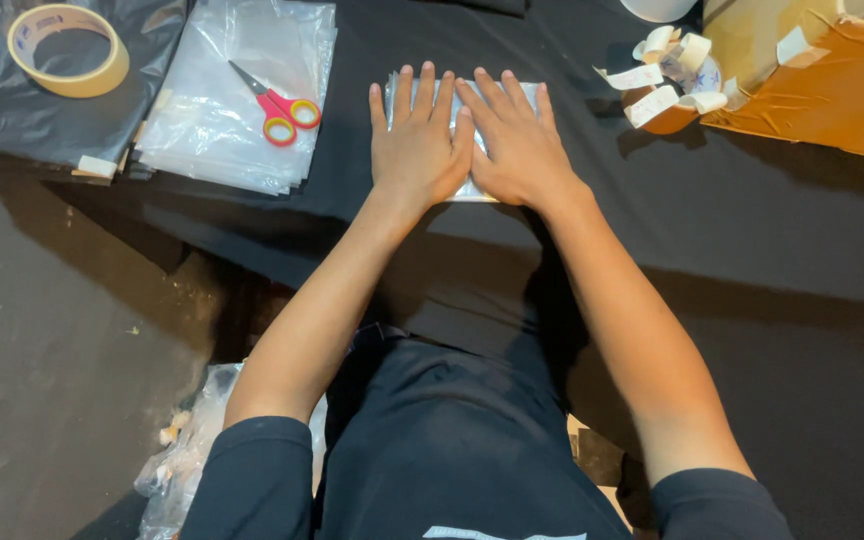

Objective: Folding and organizing plastic packaging bags on a table in preparation for packing garments.

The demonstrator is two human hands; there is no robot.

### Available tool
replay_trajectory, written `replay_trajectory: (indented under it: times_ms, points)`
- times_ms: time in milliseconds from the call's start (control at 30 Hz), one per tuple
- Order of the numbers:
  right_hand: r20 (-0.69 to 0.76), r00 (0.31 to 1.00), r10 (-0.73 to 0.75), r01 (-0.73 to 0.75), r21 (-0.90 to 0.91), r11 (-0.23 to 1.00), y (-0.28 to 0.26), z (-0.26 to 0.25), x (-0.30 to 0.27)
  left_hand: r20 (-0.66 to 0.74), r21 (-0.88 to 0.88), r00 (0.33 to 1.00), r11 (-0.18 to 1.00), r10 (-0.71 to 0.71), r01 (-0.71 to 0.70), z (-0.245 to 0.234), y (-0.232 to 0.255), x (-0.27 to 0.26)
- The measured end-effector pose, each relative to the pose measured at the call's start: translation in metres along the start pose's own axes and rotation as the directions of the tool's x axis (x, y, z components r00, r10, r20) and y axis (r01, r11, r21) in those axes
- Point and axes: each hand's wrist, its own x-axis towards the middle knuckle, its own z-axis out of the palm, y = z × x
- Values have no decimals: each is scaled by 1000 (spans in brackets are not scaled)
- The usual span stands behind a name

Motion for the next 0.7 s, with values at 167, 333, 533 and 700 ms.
replay_trajectory:
  times_ms: [167, 333, 533, 700]
  points:
    - [19, 1000, 15, -16, 9, 1000, -6, -5, -1, 59, -26, 998, 999, -34, 35, -4, 1, 0]
    - [93, 996, -6, 12, -67, 998, 6, -2, 11, -67, 27, 998, 1000, -13, 15, 18, -8, 4]
    - [202, 979, 17, 3, -98, 995, 13, -37, 34, -274, -9, 959, 997, 77, -82, 19, -17, 3]
    - [323, 935, 147, -89, -188, 978, 11, -55, 56, -559, 25, 823, 994, 99, -102, -20, -44, -18]
